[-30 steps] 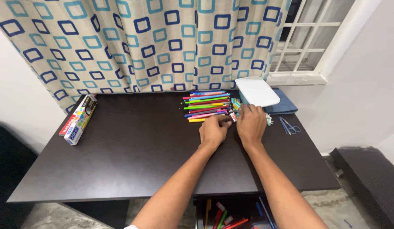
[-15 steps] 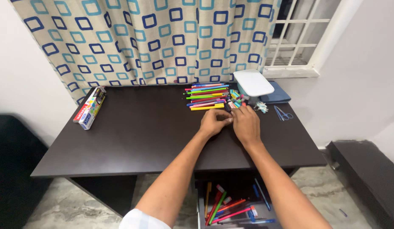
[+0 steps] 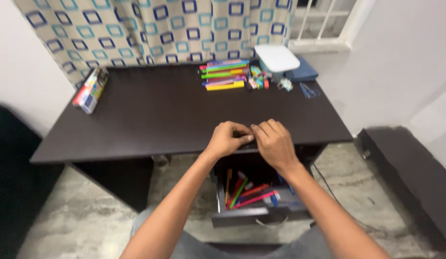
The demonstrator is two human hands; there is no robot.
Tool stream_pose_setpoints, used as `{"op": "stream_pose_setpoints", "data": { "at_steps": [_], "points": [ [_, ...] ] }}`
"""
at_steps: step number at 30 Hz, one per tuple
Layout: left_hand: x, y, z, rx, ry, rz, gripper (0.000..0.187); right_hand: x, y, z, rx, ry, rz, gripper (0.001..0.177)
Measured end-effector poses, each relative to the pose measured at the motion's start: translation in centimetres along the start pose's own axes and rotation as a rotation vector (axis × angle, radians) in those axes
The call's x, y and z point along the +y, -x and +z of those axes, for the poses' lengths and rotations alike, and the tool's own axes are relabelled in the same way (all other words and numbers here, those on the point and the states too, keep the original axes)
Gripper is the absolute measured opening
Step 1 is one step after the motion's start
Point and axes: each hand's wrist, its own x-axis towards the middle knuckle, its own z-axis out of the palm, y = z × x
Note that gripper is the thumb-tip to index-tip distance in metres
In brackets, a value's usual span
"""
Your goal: The person repeatedly takes colored pens and markers from a drawer and places them on the desk surface, arranging them into a neat pile. The person handles the items one at a time and continues the process until the drawer is empty.
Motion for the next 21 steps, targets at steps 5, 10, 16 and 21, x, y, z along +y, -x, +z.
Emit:
{"op": "stream_pose_setpoints", "data": {
  "at_steps": [5,10,16,21],
  "points": [
    [2.9,4.7,2.3,0.035,-0.122,0.072,0.023,0.3,3.0,-2.9,-0.064,0.074,-0.182,0.022],
    [1.4,7.3,6.0,-0.021,-0.081,0.011,0.019,2.7,8.7,-2.8,-0.204,0.038,-0.229,0.022],
    [-7.8,7.5,11.9,-0.124,-0.166,-0.234,0.019,7.6,16.8,1.4,-0.662,-0.008,0.316,0.017],
    [-12.9,6.3,16.3,-0.159,-0.177,-0.282,0.027,10.9,21.2,4.7,-0.816,-0.031,0.539,0.040]
  ]
}}
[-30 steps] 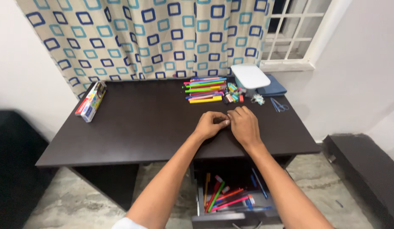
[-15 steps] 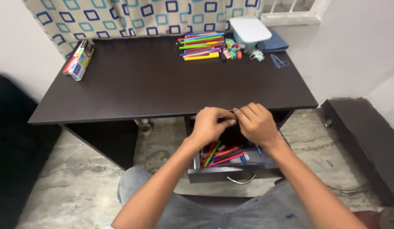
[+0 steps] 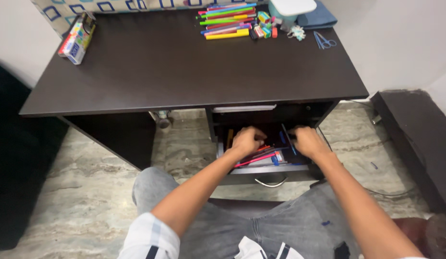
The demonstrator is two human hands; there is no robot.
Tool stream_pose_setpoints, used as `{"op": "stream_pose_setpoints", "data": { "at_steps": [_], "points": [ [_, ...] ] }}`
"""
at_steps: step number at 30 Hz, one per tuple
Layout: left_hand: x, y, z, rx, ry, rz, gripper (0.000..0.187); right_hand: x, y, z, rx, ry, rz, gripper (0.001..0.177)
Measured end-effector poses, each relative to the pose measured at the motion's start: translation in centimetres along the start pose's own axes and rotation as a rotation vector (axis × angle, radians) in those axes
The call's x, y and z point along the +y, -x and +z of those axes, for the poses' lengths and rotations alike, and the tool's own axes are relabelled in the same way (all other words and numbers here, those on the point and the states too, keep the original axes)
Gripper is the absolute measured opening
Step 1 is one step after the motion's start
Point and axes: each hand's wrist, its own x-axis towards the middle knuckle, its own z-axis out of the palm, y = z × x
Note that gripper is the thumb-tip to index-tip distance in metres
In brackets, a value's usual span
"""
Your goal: The person repeatedly takes colored pens and markers from a drawer and places them on the desk surface, arranging them into a neat pile. The person handles the items one at a time and continues the process until the drawer is empty.
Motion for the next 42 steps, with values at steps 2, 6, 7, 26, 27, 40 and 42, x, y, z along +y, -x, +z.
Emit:
{"op": "stream_pose_setpoints", "data": {
  "at_steps": [2,6,7,26,27,40,42],
  "points": [
    [-0.2,-1.1,1.6,-0.006,0.017,-0.013,0.031,0.4,-0.3,1.1,-0.021,-0.061,0.033,0.047],
    [0.0,-3.0,4.1,0.014,0.006,-0.094,0.037,1.5,-1.1,3.3,-0.007,-0.059,-0.006,0.055],
    [0.0,-3.4,4.6,0.005,0.023,-0.103,0.039,2.1,-1.4,4.1,0.004,-0.043,-0.030,0.057],
    [-0.7,-3.9,7.6,0.119,-0.031,-0.061,0.042,-1.4,-1.1,3.4,-0.066,0.001,0.053,0.029],
    [-0.7,-3.9,7.6,0.084,0.114,-0.074,0.040,-1.6,-1.2,3.0,-0.041,-0.010,0.041,0.031],
    [9.3,4.0,-3.8,0.106,0.585,0.140,0.034,-7.1,-0.7,-8.4,-0.216,-0.288,-0.027,0.024],
    [11.3,5.1,-5.5,0.176,0.626,0.186,0.035,-8.7,-0.6,-11.5,-0.274,-0.330,-0.071,0.024]
  ]
}}
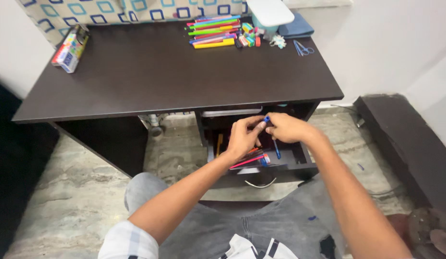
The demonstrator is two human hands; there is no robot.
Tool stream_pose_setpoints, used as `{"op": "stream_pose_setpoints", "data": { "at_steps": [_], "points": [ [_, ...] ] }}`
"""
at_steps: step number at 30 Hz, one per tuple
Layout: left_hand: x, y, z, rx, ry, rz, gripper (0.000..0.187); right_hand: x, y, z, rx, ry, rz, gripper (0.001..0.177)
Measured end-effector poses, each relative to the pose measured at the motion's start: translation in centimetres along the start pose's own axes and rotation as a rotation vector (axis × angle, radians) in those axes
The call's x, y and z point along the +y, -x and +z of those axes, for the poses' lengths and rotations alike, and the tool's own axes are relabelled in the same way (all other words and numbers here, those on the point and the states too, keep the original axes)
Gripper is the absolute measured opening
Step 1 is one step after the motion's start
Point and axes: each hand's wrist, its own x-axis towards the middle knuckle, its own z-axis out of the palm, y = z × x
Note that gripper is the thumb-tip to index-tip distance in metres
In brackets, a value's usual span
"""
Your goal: The person repeatedly takes colored pens and markers from a drawer and places them on the desk surface, arranging them into a neat pile. The person handles the items one at a time and continues the process until the drawer is empty.
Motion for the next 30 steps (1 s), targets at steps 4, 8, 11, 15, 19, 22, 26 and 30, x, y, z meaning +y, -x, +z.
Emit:
{"op": "stream_pose_setpoints", "data": {
  "at_steps": [4,8,11,15,19,22,26,30],
  "points": [
    [5.1,-0.1,-0.3,0.123,0.094,0.080,0.039,-5.1,1.4,-5.6,-0.076,0.031,-0.013,0.032],
    [8.3,-2.4,-1.5,0.224,0.184,0.142,0.039,-8.7,1.0,-9.6,0.039,-0.039,-0.224,0.044],
    [8.9,-6.0,-3.5,0.248,0.333,0.214,0.040,-10.5,-0.9,-10.9,0.234,-0.071,-0.359,0.041],
    [8.1,-10.3,-6.2,0.286,0.379,0.321,0.036,-11.5,-4.2,-10.2,0.466,-0.183,-0.358,0.034],
    [7.1,-12.8,-8.5,0.367,0.266,0.251,0.027,-10.6,-7.6,-8.4,0.673,-0.259,-0.317,0.027],
    [6.1,-14.3,-9.6,0.425,0.164,0.179,0.022,-9.5,-10.0,-7.0,0.738,-0.305,-0.257,0.023],
    [4.6,-16.6,-11.0,0.425,0.049,0.180,0.023,-8.4,-13.4,-6.1,0.801,-0.271,-0.227,0.022],
    [3.2,-18.0,-12.5,0.426,-0.177,0.136,0.024,-7.6,-16.3,-5.7,0.874,-0.196,-0.188,0.022]
  ]
}}
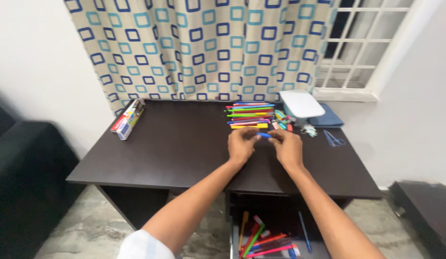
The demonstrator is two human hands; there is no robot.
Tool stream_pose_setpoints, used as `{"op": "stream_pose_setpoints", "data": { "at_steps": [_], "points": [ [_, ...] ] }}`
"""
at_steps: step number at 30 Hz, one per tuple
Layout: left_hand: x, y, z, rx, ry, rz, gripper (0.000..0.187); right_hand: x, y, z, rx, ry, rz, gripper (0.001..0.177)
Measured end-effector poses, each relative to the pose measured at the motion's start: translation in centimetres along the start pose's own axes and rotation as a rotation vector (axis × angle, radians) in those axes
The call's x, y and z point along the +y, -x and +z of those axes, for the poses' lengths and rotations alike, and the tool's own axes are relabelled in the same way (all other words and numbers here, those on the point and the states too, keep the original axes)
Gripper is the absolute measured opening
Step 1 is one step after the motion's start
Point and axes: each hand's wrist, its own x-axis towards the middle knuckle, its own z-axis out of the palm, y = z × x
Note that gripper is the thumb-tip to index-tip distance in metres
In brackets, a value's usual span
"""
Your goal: The person repeatedly takes colored pens and markers from a drawer and places them on the desk surface, arranging them into a neat pile. The person handles the items one at a time and continues the process until the drawer is empty.
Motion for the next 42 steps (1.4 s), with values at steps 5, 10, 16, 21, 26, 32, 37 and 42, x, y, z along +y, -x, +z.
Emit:
{"op": "stream_pose_setpoints", "data": {
  "at_steps": [5,10,16,21,26,32,37,42],
  "points": [
    [-1.0,-1.3,-0.8,0.138,-0.223,0.154,0.025,0.3,-1.4,2.8,0.032,0.020,-0.038,0.022],
    [-1.1,-3.1,-1.0,0.118,-0.301,0.213,0.025,1.0,-2.4,5.1,0.129,0.041,-0.175,0.020],
    [-2.1,-5.4,0.0,0.096,-0.370,0.337,0.029,3.4,-5.0,6.4,0.209,0.222,-0.272,0.016],
    [-3.0,-6.5,0.3,0.158,-0.449,0.273,0.029,5.2,-6.7,6.9,0.271,0.369,-0.252,0.017],
    [-3.9,-7.4,0.1,0.142,-0.453,0.184,0.029,6.0,-8.1,7.2,0.239,0.417,-0.237,0.018],
    [-4.5,-8.8,0.3,0.158,-0.466,0.182,0.027,5.8,-8.9,7.2,0.240,0.442,-0.187,0.019],
    [-4.6,-9.0,0.2,0.180,-0.410,0.159,0.028,5.1,-8.6,7.3,0.287,0.477,-0.246,0.022],
    [-3.7,-8.6,-0.3,0.155,-0.368,0.162,0.027,3.7,-7.7,6.8,0.234,0.451,-0.319,0.015]
  ]
}}
